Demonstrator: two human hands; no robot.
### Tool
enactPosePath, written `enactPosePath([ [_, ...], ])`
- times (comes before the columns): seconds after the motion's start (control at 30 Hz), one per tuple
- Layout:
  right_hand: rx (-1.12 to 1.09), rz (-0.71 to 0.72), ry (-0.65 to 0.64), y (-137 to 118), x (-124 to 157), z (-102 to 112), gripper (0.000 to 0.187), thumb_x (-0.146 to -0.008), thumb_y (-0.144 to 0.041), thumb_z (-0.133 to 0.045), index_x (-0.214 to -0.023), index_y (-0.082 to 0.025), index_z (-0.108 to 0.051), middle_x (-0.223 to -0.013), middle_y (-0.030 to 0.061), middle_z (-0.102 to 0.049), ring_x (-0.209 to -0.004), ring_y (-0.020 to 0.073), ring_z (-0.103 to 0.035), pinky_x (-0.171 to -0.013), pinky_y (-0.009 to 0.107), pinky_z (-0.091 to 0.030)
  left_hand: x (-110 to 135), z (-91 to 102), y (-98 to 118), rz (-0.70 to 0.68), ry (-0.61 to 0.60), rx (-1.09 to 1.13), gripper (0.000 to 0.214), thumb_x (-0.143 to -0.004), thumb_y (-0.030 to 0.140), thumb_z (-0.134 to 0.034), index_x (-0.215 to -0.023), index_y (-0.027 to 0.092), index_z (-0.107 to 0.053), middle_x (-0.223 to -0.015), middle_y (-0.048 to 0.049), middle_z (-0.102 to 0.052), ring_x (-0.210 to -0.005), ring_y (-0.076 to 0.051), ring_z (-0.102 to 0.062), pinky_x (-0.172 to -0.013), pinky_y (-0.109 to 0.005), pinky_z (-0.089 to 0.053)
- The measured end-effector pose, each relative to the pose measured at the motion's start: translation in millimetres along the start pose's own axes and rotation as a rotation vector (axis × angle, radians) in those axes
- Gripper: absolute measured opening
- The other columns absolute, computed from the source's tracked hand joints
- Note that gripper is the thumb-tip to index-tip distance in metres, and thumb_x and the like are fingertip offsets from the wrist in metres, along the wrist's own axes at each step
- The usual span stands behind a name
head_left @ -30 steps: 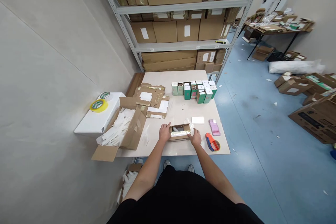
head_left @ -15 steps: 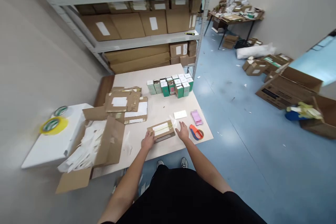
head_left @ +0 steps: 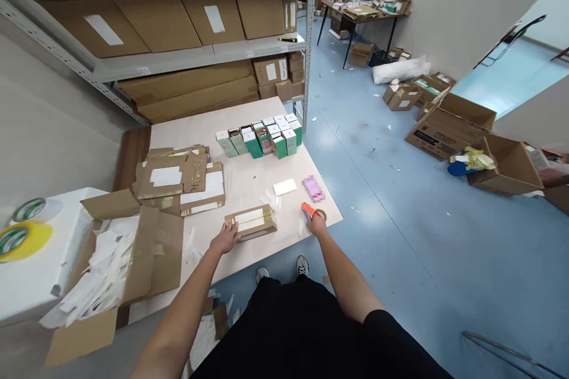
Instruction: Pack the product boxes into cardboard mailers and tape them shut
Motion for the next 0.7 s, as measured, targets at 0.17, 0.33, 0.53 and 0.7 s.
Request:
enactPosePath([
  [0.17, 0.051, 0.066, 0.052, -8.5, -9.0, 11.3, 0.028, -0.082, -0.029, -0.068, -0.107, -0.018, -0.074, -0.095, 0.0129, -0.076, -0.093, 0.0263, -0.07, -0.081, 0.032, -0.048, -2.0, -0.5, 4.4, 0.026, -0.126, 0.002, 0.098, -0.086, 0.051, -0.062, -0.166, 0.013, -0.02, -0.172, -0.0202, -0.003, -0.16, -0.039, -0.004, -0.124, -0.056, -0.025],
  [0.33, 0.044, 0.152, 0.192, -30.4, -7.9, 49.2, 0.025, -0.084, -0.023, -0.065, -0.107, -0.016, -0.07, -0.098, 0.017, -0.074, -0.095, 0.0281, -0.068, -0.082, 0.035, -0.048, -0.1, -4.0, 9.9, 0.039, -0.158, 0.005, 0.109, -0.079, 0.053, -0.068, -0.167, 0.013, -0.018, -0.171, -0.0208, 0.001, -0.16, -0.04, -0.001, -0.123, -0.057, -0.024],
  [0.53, -0.244, 0.543, 0.28, -132.7, 42.5, 65.1, 0.013, -0.081, -0.023, -0.063, -0.094, -0.018, -0.063, -0.099, 0.0125, -0.069, -0.092, 0.0275, -0.063, -0.083, 0.038, -0.049, -2.8, -10.2, 9.8, 0.043, -0.162, 0.051, 0.113, -0.077, 0.052, -0.071, -0.167, 0.015, -0.014, -0.172, -0.0199, 0.004, -0.16, -0.039, 0.004, -0.125, -0.056, -0.021],
  [0.7, -0.624, 0.722, 0.007, -217.1, 83.2, 11.4, 0.022, -0.08, -0.035, -0.067, -0.096, -0.021, -0.062, -0.094, 0.0044, -0.07, -0.086, 0.0233, -0.062, -0.084, 0.036, -0.052, 0.9, -11.4, 17.0, -0.02, -0.137, 0.087, 0.11, -0.08, 0.05, -0.067, -0.167, 0.01, -0.012, -0.172, -0.0217, 0.003, -0.159, -0.041, 0.008, -0.126, -0.057, -0.016],
])
Point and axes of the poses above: each hand's wrist, its own x-axis away from the middle knuckle, its own z-axis out of the back of the hand, y = z × x, the point moved 10 cm from there along -x, towards the middle knuckle
